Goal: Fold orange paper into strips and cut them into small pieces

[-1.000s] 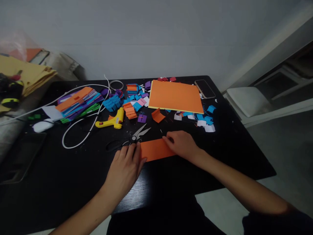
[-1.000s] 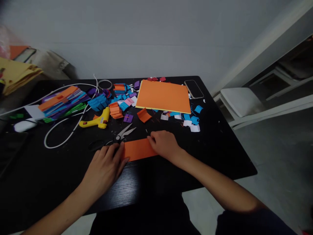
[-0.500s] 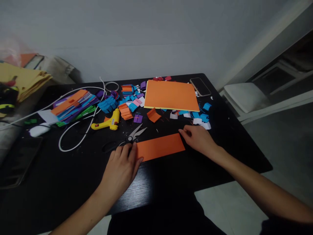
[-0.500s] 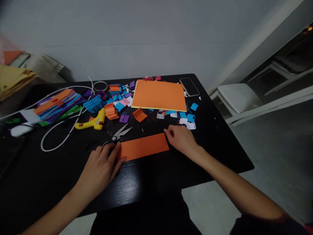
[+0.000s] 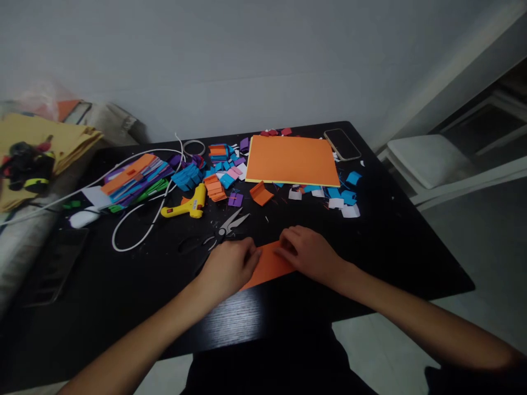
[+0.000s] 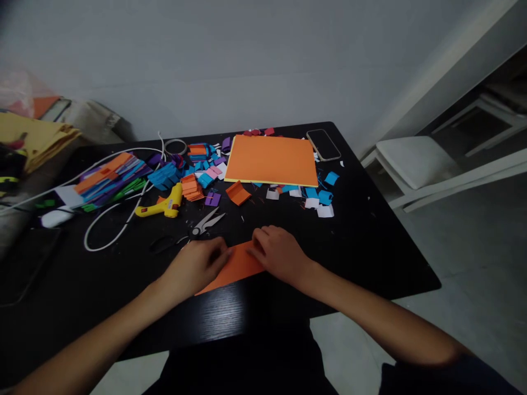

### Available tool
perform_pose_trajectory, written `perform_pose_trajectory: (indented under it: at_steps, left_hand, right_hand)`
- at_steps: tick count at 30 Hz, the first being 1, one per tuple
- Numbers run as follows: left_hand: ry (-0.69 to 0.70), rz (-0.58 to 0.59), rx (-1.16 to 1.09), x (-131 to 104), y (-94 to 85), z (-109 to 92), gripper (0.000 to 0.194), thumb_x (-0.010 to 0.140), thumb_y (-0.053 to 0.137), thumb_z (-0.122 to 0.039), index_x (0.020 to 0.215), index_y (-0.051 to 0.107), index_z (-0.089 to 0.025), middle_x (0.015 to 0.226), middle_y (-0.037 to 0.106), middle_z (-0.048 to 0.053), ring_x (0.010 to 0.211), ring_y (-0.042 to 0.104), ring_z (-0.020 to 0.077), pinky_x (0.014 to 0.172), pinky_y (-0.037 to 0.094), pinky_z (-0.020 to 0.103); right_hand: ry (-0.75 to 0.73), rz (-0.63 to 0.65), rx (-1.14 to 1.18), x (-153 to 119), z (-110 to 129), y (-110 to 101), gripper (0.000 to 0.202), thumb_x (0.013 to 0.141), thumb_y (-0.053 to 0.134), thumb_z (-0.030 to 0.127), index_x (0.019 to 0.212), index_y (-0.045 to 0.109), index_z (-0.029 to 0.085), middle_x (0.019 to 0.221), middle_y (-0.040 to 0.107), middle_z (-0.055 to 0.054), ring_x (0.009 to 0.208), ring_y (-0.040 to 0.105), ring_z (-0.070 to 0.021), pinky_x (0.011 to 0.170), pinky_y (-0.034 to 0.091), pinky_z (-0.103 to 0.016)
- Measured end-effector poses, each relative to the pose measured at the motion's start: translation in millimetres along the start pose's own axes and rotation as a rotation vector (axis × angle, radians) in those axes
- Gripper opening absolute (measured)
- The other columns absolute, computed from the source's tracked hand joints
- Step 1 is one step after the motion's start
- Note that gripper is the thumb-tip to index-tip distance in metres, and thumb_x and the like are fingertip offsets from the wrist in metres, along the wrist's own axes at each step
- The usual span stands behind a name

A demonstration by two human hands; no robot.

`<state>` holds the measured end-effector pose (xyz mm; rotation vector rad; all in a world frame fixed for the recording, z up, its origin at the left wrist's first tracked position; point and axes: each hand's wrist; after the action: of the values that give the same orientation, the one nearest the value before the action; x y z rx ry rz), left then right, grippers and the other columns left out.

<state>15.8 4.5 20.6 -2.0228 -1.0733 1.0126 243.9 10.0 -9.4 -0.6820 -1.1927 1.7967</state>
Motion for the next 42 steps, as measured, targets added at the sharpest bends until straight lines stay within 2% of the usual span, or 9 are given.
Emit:
perform_pose_trajectory:
  at_steps: [3, 5, 11, 16, 27, 32, 40, 42]
  left_hand:
    - [-0.039, 0.045, -0.014, 24.5, 1.2, -13.9, 0.032, 0.100, 0.054, -0.035, 0.074, 0.066, -0.020, 0.068, 0.069, 0.005, 0.066, 0.065, 0.0215, 0.063, 0.037, 0.031]
    - [-0.058, 0.118, -0.057, 36.0, 0.0, -17.9, 0.037, 0.098, 0.055, -0.037, 0.067, 0.064, -0.020, 0.061, 0.068, 0.004, 0.059, 0.064, 0.0197, 0.061, 0.039, 0.030]
    - [-0.137, 0.277, -0.214, 45.4, -7.3, -6.8, 0.035, 0.093, 0.057, -0.039, 0.065, 0.061, -0.020, 0.057, 0.071, 0.001, 0.046, 0.062, 0.0143, 0.051, 0.044, 0.026]
    - [-0.203, 0.304, -0.253, 33.9, -15.6, 10.9, 0.033, 0.092, 0.057, -0.038, 0.065, 0.059, -0.020, 0.057, 0.071, 0.001, 0.045, 0.062, 0.0135, 0.050, 0.047, 0.025]
    - [-0.335, 0.322, -0.194, -0.2, -35.9, 40.4, 0.032, 0.091, 0.056, -0.039, 0.065, 0.059, -0.020, 0.057, 0.071, 0.001, 0.046, 0.064, 0.0160, 0.050, 0.046, 0.026]
    - [-0.346, 0.324, -0.170, -8.0, -39.1, 50.7, 0.031, 0.090, 0.057, -0.040, 0.066, 0.060, -0.020, 0.057, 0.071, 0.001, 0.047, 0.065, 0.0164, 0.051, 0.046, 0.026]
    - [-0.360, 0.301, -0.100, -23.1, -46.0, 60.8, 0.036, 0.097, 0.050, -0.042, 0.069, 0.058, -0.021, 0.062, 0.073, 0.001, 0.049, 0.067, 0.0181, 0.053, 0.047, 0.028]
    - [-0.348, 0.251, -0.047, -27.9, -43.0, 61.2, 0.037, 0.100, 0.048, -0.043, 0.073, 0.060, -0.021, 0.067, 0.074, 0.003, 0.056, 0.070, 0.0204, 0.057, 0.049, 0.029]
  right_hand:
    - [-0.007, 0.008, -0.003, -0.4, 1.0, -1.1, 0.016, 0.099, 0.073, 0.027, 0.089, 0.064, 0.018, 0.085, 0.070, -0.004, 0.080, 0.064, -0.0212, 0.074, 0.044, -0.033]
    - [-0.007, 0.014, -0.007, -0.1, 1.4, -1.2, 0.018, 0.101, 0.071, 0.028, 0.088, 0.065, 0.017, 0.085, 0.070, -0.005, 0.081, 0.063, -0.0217, 0.075, 0.044, -0.033]
    - [0.014, 0.026, 0.001, 1.1, 1.4, -0.1, 0.020, 0.099, 0.074, 0.031, 0.086, 0.065, 0.017, 0.085, 0.071, -0.005, 0.080, 0.063, -0.0217, 0.075, 0.042, -0.034]
    - [0.026, 0.043, 0.001, 2.4, 0.5, -1.3, 0.019, 0.099, 0.074, 0.029, 0.086, 0.066, 0.017, 0.083, 0.071, -0.004, 0.079, 0.063, -0.0216, 0.073, 0.039, -0.033]
    - [0.067, 0.100, 0.039, 4.1, -0.1, -4.7, 0.020, 0.098, 0.076, 0.030, 0.086, 0.066, 0.018, 0.084, 0.071, -0.003, 0.082, 0.065, -0.0217, 0.075, 0.039, -0.033]
    - [0.064, 0.096, 0.030, 4.6, 0.8, -6.2, 0.021, 0.097, 0.077, 0.029, 0.084, 0.065, 0.018, 0.082, 0.070, -0.003, 0.079, 0.064, -0.0208, 0.073, 0.039, -0.032]
    - [0.099, 0.126, 0.055, 6.8, 4.6, -12.1, 0.020, 0.095, 0.078, 0.027, 0.083, 0.065, 0.018, 0.081, 0.070, -0.003, 0.078, 0.064, -0.0205, 0.073, 0.040, -0.032]
    - [0.107, 0.138, 0.085, 8.2, 7.2, -14.3, 0.017, 0.095, 0.077, 0.023, 0.083, 0.066, 0.018, 0.082, 0.070, -0.003, 0.078, 0.064, -0.0200, 0.074, 0.041, -0.033]
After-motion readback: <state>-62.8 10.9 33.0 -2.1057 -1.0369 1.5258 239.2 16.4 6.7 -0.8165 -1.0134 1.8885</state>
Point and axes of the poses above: each hand's wrist, its own x-axis towards the middle knuckle, its own y-axis out of the palm, z = x × y
